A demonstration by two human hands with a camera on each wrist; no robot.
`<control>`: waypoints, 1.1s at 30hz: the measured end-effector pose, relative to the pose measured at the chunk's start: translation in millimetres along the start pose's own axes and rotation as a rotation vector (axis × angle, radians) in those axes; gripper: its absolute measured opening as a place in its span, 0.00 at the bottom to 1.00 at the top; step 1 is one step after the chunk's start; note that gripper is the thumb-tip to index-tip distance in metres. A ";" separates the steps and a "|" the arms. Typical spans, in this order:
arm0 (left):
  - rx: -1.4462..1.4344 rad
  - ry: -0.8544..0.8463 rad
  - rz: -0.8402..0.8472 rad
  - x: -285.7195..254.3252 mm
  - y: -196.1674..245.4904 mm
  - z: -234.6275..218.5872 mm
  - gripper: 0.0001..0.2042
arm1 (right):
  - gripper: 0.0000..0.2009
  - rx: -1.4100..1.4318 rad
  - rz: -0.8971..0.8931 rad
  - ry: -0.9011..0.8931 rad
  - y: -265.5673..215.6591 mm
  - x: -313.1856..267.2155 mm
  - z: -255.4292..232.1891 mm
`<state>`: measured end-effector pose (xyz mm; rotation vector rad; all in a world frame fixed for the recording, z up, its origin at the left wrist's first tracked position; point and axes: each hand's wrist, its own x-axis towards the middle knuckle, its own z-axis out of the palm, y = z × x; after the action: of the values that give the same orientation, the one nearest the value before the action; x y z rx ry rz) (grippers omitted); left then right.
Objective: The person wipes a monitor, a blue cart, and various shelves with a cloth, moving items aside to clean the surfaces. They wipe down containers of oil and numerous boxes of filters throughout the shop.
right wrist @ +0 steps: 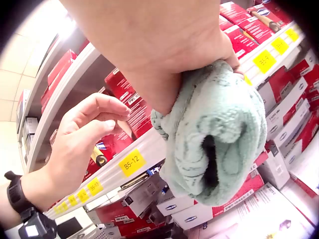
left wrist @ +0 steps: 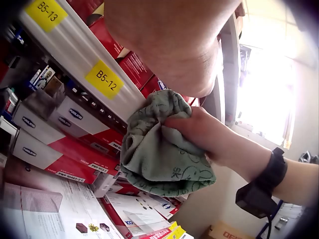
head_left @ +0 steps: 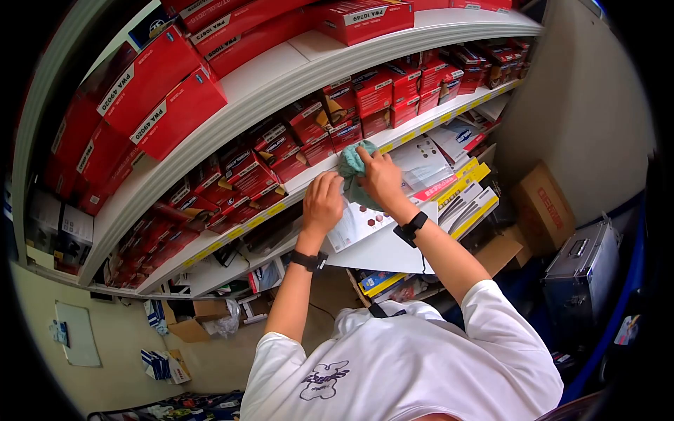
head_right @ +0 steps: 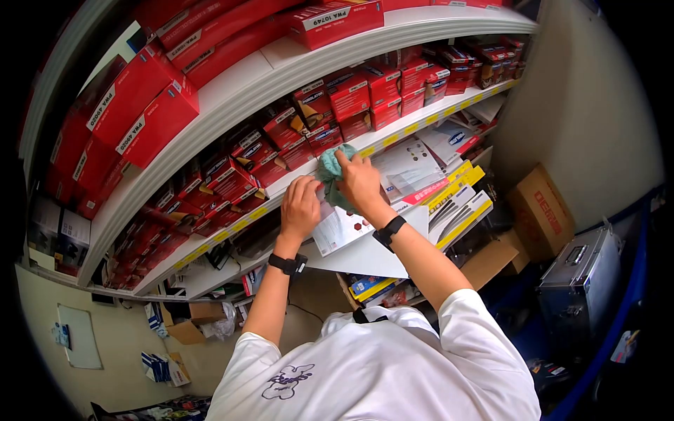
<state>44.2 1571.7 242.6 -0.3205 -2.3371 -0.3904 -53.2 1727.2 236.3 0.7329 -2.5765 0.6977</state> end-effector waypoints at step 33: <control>0.105 0.026 0.003 1.5 -3.9 6.0 0.12 | 0.29 0.045 -0.212 -0.013 -23.0 -4.6 6.0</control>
<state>38.0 1570.5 238.9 -0.2674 -2.3218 -0.2673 -37.7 1708.6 237.5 1.0105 -2.4538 0.6866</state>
